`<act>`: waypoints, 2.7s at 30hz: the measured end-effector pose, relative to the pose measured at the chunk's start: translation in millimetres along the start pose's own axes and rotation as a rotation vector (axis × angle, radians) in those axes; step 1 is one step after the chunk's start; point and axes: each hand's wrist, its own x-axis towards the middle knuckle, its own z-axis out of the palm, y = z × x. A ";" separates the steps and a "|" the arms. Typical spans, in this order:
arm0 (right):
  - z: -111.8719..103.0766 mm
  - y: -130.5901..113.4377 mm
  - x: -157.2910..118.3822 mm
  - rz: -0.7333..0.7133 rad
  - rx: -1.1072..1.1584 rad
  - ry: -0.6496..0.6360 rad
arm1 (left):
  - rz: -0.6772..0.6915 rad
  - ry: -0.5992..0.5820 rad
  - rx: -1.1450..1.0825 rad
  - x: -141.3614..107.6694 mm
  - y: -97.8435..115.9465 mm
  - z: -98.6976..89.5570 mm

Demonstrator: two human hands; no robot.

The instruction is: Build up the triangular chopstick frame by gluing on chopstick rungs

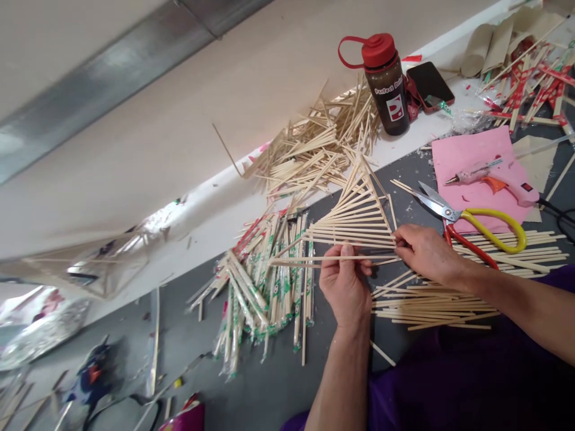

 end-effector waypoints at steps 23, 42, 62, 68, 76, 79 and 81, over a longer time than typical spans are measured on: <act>1.9 1.2 -2.7 0.008 0.063 -0.022 | 0.000 0.014 -0.030 0.3 -4.0 -5.9; 1.0 0.1 0.0 0.003 -0.008 0.002 | 0.024 -0.012 -0.013 1.3 -1.9 -2.4; -1.5 -0.7 -1.1 -0.001 0.007 0.000 | 0.002 -0.003 0.003 -1.1 -0.5 -2.2; -0.7 0.1 -2.1 0.009 0.044 -0.004 | 0.006 0.010 -0.011 -2.3 -1.4 -1.9; 0.6 1.6 -2.8 0.006 0.033 0.001 | 0.013 0.005 -0.006 -2.5 -2.3 -4.5; 1.4 2.1 -3.1 0.000 0.037 -0.001 | 0.008 0.009 -0.007 -2.6 -2.1 -4.6; 1.4 1.6 -3.4 0.005 0.043 -0.005 | 0.003 0.010 -0.010 -2.5 -2.0 -4.6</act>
